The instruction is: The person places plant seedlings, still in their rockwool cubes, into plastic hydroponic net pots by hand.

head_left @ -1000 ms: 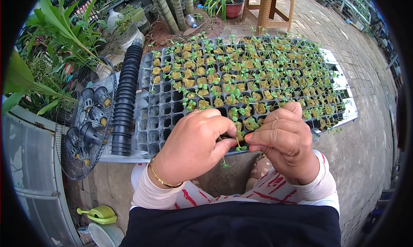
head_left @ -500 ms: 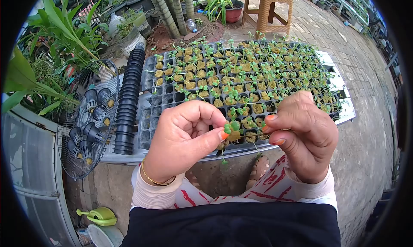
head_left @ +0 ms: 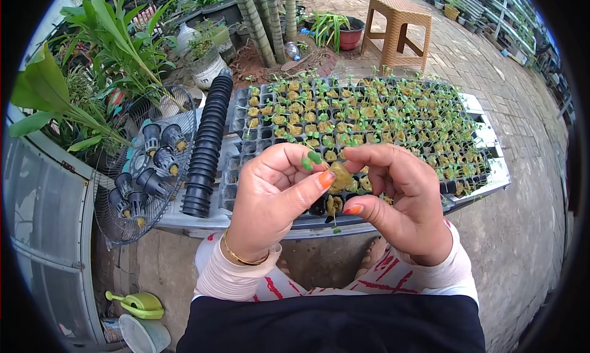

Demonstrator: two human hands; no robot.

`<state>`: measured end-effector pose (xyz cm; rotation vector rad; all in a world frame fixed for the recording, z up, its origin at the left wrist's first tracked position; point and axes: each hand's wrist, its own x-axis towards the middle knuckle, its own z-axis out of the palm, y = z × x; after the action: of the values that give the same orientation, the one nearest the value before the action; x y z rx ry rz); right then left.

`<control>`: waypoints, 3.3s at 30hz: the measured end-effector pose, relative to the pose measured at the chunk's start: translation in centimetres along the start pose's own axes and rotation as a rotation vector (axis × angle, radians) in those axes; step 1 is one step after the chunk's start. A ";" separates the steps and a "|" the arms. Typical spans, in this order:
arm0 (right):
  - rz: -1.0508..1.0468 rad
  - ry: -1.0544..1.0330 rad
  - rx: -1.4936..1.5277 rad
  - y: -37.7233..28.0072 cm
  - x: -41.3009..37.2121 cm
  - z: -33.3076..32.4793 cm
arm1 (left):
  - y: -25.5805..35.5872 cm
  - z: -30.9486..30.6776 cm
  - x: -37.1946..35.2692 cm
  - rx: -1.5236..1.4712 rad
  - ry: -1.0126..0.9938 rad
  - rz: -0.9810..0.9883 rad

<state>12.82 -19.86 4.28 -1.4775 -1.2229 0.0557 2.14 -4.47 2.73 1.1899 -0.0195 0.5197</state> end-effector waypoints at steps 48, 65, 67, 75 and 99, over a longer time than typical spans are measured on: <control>0.036 0.258 0.129 0.3 1.7 1.2 | 1.4 -9.7 -9.8 1.611 0.708 0.231; -0.206 0.341 -0.140 -1.2 3.5 -1.1 | 7.8 -2.5 -3.0 0.256 0.096 0.242; -0.226 0.368 -0.182 -1.2 3.1 -1.3 | 6.2 -2.3 -1.6 0.217 0.046 0.244; -0.429 0.340 -0.464 -0.5 2.5 -1.4 | 2.6 -4.5 -0.2 0.131 0.038 0.207; -0.856 0.357 -0.817 0.8 2.2 -0.1 | 2.2 -3.8 -0.5 0.079 0.033 0.134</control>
<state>14.39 -18.31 4.96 -1.3870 -1.5516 -1.3549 -0.15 -0.67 3.08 1.2624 -0.0513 0.6624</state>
